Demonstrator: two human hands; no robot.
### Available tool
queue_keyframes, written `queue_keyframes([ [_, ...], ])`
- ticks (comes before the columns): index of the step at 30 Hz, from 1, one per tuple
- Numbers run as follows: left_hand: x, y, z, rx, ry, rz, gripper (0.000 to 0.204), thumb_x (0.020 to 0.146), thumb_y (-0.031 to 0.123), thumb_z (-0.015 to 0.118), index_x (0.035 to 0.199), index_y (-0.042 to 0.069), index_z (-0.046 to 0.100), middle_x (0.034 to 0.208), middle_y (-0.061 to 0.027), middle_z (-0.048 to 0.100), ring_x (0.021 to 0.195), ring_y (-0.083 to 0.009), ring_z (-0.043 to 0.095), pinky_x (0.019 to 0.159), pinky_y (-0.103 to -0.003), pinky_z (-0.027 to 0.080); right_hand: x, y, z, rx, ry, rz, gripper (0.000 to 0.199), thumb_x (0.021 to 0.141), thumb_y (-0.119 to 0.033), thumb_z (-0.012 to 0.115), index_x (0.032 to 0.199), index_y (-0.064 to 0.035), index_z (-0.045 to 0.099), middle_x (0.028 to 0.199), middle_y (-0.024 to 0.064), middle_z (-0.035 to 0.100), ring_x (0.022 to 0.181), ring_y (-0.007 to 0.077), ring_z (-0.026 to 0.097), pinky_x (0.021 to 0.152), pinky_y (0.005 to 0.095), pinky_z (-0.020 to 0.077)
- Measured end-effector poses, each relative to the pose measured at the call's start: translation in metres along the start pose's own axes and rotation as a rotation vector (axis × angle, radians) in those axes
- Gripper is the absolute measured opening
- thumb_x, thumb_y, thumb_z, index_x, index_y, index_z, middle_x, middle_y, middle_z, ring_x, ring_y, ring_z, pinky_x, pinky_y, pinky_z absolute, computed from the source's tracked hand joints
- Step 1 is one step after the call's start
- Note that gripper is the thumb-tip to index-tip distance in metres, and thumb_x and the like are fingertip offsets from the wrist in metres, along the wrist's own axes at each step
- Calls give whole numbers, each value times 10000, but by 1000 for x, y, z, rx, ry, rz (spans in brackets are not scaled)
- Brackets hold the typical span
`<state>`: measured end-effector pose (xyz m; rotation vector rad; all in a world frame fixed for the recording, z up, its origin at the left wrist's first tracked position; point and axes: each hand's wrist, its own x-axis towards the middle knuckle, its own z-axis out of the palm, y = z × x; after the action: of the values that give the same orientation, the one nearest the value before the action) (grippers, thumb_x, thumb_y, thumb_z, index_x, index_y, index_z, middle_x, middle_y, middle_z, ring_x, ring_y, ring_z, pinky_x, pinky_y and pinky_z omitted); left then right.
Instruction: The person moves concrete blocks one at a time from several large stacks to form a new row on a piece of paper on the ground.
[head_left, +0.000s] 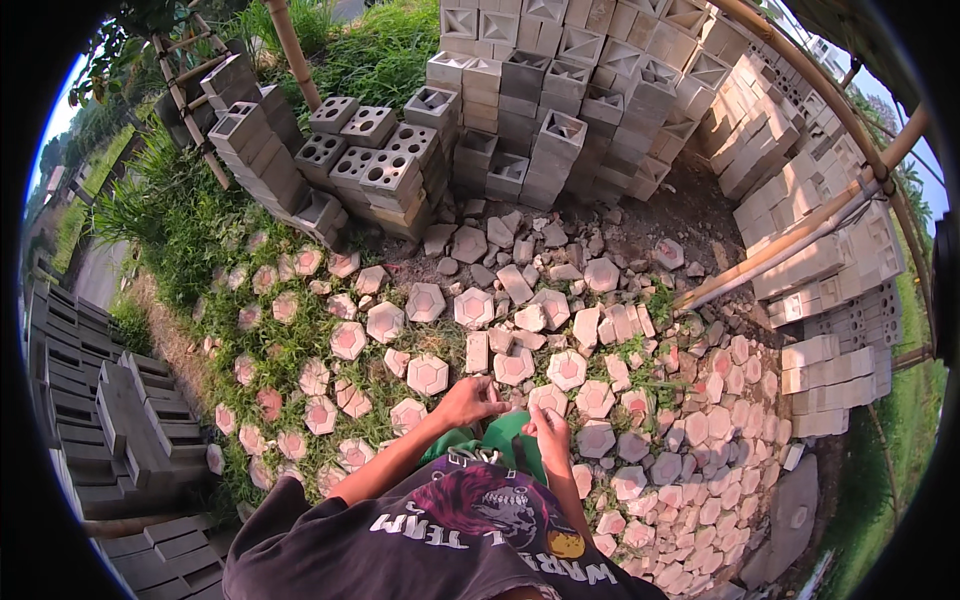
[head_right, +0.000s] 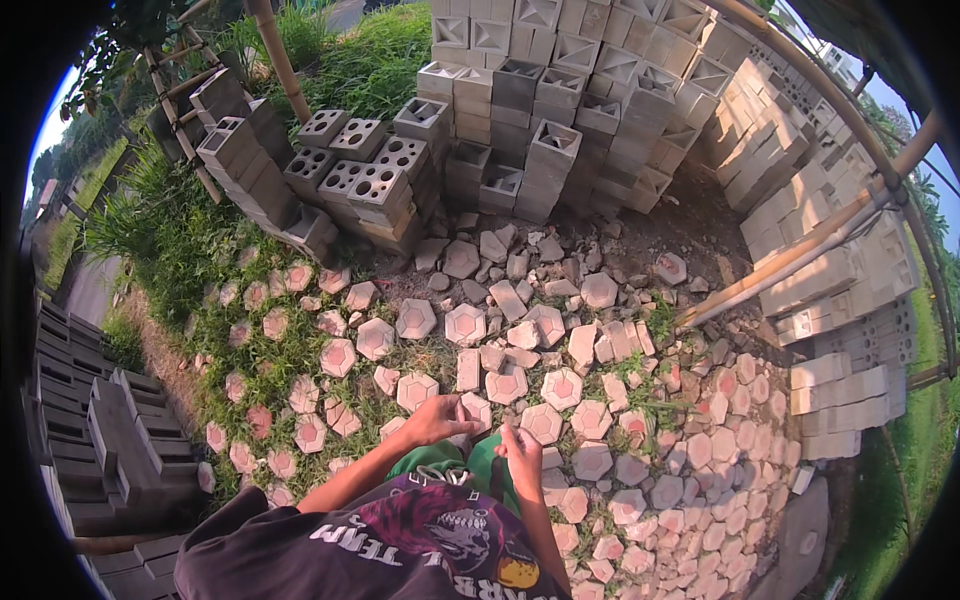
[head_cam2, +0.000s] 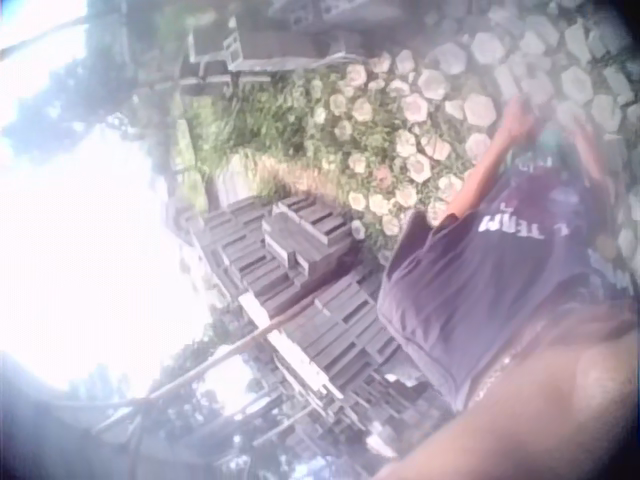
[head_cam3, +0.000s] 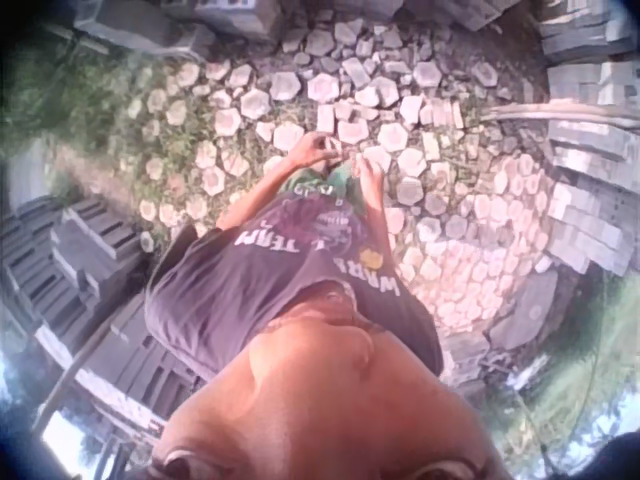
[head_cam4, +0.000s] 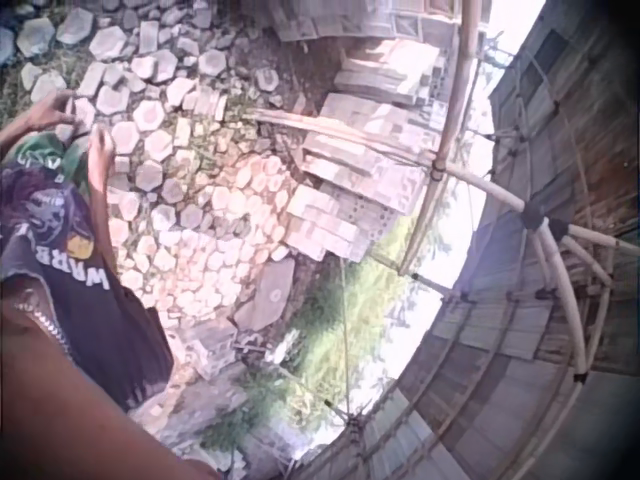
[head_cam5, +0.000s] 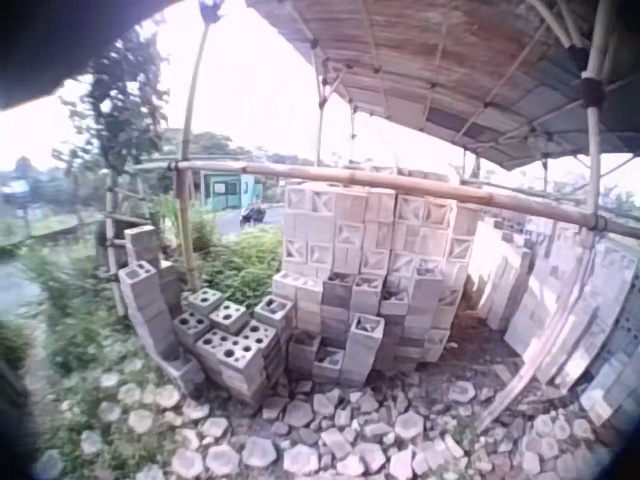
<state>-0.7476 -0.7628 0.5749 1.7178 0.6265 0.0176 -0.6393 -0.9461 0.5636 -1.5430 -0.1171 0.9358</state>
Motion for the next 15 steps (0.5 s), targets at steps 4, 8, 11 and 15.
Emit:
queue_keyframes([
  [4,27,26,-14,-3,68,-157,412,757,372,772,640,54,537,579,-18,540,549,-110,481,528,-298,413,63,-6,-10,-51,-100,43,271,910,-266,634,827,-15,576,693,19,591,622,74,547,579,218,427],
  [8,74,38,-27,-3,197,-244,469,767,374,765,566,62,478,521,-2,469,529,-96,431,504,-293,382,137,-26,-21,-25,-280,21,193,903,-181,631,878,-5,556,719,35,587,638,94,557,611,244,474],
  [11,122,49,-32,27,340,-283,526,813,428,695,530,33,492,492,-19,469,501,-89,409,481,-299,363,195,-51,-34,-23,-285,11,145,889,-131,625,890,-1,562,721,26,589,634,84,545,597,228,452],
  [15,170,65,-30,-19,463,-266,518,861,441,631,574,12,585,502,-29,521,485,-104,461,480,-309,383,254,-97,-49,-62,-315,45,148,884,-123,603,930,16,579,750,28,599,640,71,537,601,213,449],
])
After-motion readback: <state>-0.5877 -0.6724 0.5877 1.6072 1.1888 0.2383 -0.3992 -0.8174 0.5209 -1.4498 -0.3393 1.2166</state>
